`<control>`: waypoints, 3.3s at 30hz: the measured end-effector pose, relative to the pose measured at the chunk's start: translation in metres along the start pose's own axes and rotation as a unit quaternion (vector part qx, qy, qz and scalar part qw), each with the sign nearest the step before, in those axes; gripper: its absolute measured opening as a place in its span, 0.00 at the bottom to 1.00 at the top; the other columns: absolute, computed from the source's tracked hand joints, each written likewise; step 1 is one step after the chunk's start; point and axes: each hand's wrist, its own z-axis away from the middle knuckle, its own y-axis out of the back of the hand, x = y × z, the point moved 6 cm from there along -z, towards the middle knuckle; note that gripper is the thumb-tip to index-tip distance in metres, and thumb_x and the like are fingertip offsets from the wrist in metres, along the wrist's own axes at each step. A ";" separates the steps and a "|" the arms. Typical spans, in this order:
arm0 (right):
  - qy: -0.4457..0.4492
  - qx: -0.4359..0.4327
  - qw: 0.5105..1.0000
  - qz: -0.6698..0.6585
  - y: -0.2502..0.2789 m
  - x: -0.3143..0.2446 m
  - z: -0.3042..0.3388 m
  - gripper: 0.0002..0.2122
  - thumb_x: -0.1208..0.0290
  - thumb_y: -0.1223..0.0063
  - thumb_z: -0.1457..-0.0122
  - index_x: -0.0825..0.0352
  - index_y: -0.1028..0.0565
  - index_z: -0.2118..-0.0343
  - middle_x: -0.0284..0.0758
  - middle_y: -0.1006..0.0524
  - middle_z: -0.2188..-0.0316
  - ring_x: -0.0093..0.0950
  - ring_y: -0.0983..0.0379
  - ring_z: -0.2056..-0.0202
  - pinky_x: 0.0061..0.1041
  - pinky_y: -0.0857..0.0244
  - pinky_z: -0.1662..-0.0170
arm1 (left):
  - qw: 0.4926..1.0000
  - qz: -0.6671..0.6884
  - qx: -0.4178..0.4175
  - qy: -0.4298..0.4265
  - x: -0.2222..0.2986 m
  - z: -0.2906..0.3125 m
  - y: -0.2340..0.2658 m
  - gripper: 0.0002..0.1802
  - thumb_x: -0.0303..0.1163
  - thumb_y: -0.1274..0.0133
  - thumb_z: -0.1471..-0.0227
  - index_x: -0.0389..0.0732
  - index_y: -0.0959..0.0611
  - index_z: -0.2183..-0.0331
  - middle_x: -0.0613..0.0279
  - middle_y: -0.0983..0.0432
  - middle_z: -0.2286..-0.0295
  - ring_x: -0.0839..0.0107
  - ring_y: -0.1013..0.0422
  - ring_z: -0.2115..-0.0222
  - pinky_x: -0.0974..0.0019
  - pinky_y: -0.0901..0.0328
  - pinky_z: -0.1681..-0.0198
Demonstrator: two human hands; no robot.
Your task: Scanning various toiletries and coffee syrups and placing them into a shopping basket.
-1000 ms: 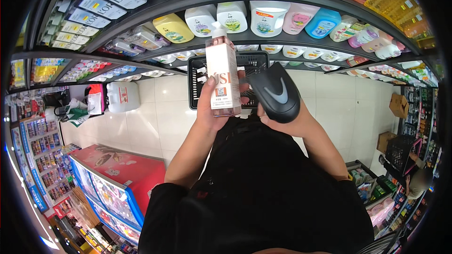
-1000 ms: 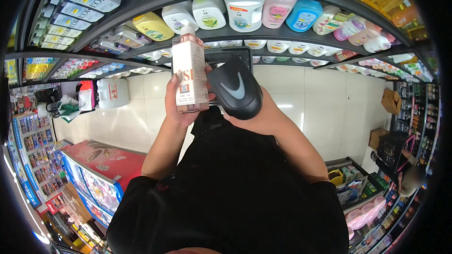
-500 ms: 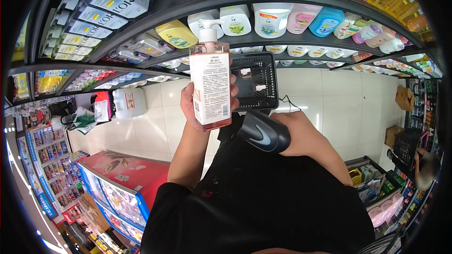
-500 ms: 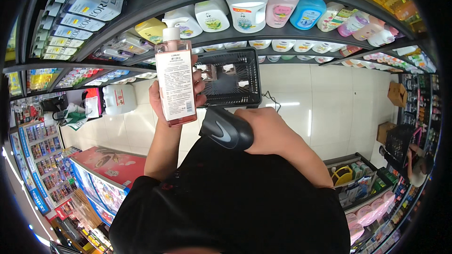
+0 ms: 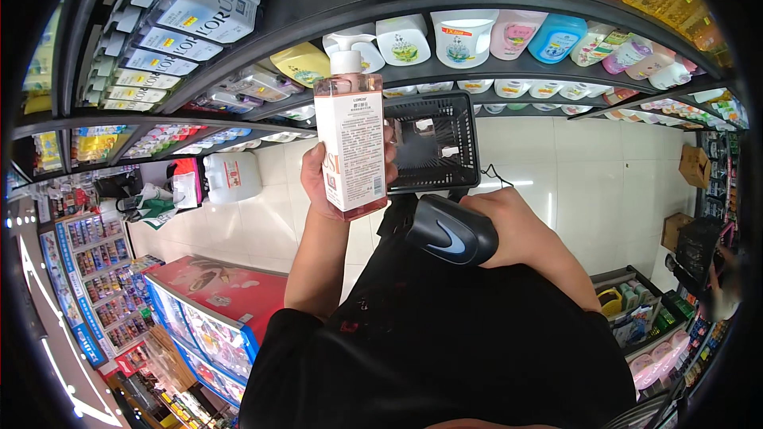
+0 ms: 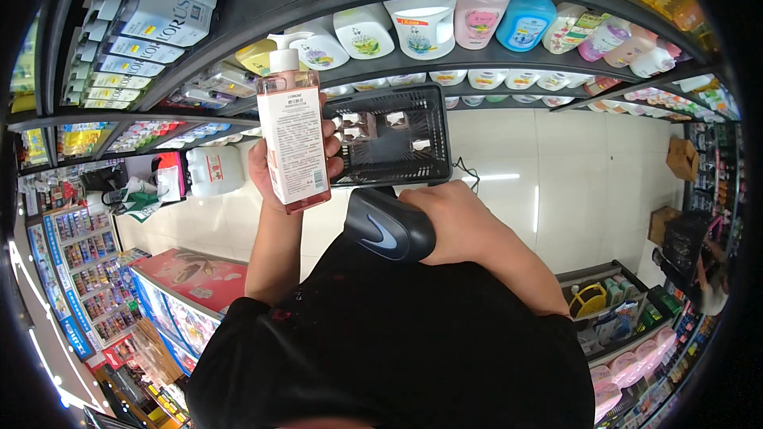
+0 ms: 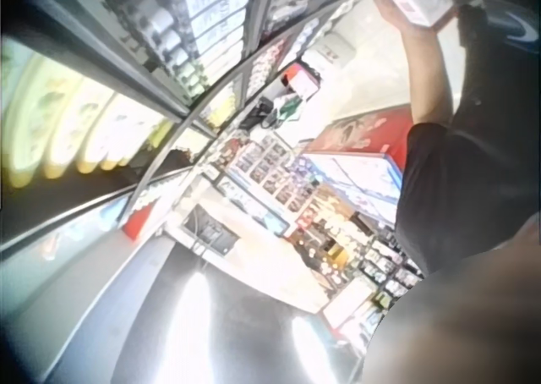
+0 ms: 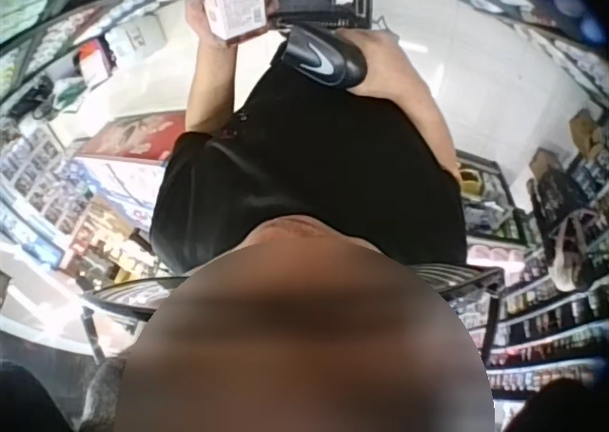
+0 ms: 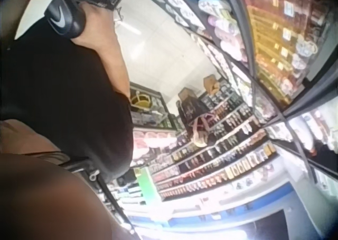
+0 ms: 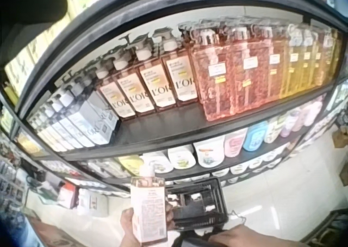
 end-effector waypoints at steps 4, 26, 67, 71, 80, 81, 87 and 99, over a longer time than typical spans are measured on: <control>0.033 0.021 0.999 -0.002 0.010 -0.004 0.003 0.21 0.65 0.31 0.63 0.66 0.20 0.62 0.44 0.19 0.70 0.49 0.20 0.66 0.42 0.26 0.62 | 0.994 -0.085 0.060 -0.013 0.006 0.003 0.001 0.50 0.60 0.47 0.50 0.35 0.34 0.36 0.44 0.27 0.50 0.53 0.24 0.57 0.53 0.26 0.58; 0.015 0.095 0.995 -0.027 -0.004 0.007 0.013 0.22 0.69 0.30 0.57 0.66 0.21 0.56 0.44 0.16 0.67 0.47 0.18 0.64 0.38 0.24 0.59 | 0.335 -0.619 0.334 -0.627 0.127 -0.121 -0.123 0.45 0.27 0.31 0.55 0.35 0.32 0.38 0.47 0.28 0.51 0.42 0.33 0.49 0.46 0.46 0.36; -0.087 0.127 0.986 -0.063 -0.002 0.036 0.010 0.24 0.76 0.33 0.56 0.71 0.22 0.52 0.44 0.16 0.66 0.40 0.16 0.64 0.29 0.27 0.57 | 0.603 -0.744 0.286 0.031 -0.038 0.003 0.278 0.18 0.33 0.39 0.48 0.38 0.15 0.55 0.48 0.16 0.62 0.50 0.20 0.58 0.55 0.28 0.51; -0.158 0.114 0.979 -0.053 -0.005 0.040 0.011 0.23 0.76 0.34 0.56 0.71 0.22 0.53 0.42 0.16 0.66 0.35 0.16 0.63 0.28 0.27 0.56 | 0.566 -0.730 0.278 0.263 -0.107 0.042 0.379 0.27 0.40 0.38 0.53 0.38 0.16 0.51 0.41 0.19 0.54 0.46 0.23 0.50 0.51 0.30 0.45; -0.272 0.095 0.958 -0.001 -0.015 0.041 0.014 0.23 0.78 0.33 0.55 0.72 0.23 0.53 0.42 0.16 0.63 0.33 0.16 0.60 0.28 0.27 0.53 | 0.735 -0.508 0.301 0.332 -0.216 -0.050 0.358 0.49 0.40 0.35 0.58 0.43 0.32 0.34 0.44 0.19 0.52 0.51 0.21 0.51 0.55 0.26 0.47; -0.278 0.090 0.957 0.001 -0.016 0.038 0.010 0.23 0.78 0.33 0.55 0.72 0.23 0.53 0.42 0.16 0.62 0.33 0.16 0.59 0.28 0.27 0.53 | 0.742 -0.500 0.324 0.308 -0.229 -0.054 0.377 0.48 0.39 0.33 0.59 0.43 0.29 0.36 0.45 0.19 0.52 0.53 0.21 0.52 0.56 0.26 0.48; -0.315 0.119 0.941 -0.012 -0.013 0.052 0.025 0.22 0.80 0.34 0.54 0.72 0.22 0.52 0.43 0.16 0.60 0.32 0.16 0.56 0.28 0.27 0.51 | 0.718 -0.543 0.300 0.316 -0.254 -0.063 0.429 0.33 0.38 0.30 0.56 0.46 0.17 0.46 0.56 0.17 0.54 0.58 0.20 0.56 0.53 0.22 0.58; -0.341 0.145 0.926 -0.067 -0.014 0.070 0.042 0.22 0.81 0.35 0.54 0.73 0.23 0.51 0.43 0.16 0.59 0.29 0.18 0.56 0.28 0.28 0.50 | 0.637 -0.688 0.168 0.306 -0.249 -0.071 0.404 0.47 0.40 0.34 0.58 0.41 0.30 0.37 0.41 0.22 0.48 0.44 0.26 0.46 0.53 0.32 0.39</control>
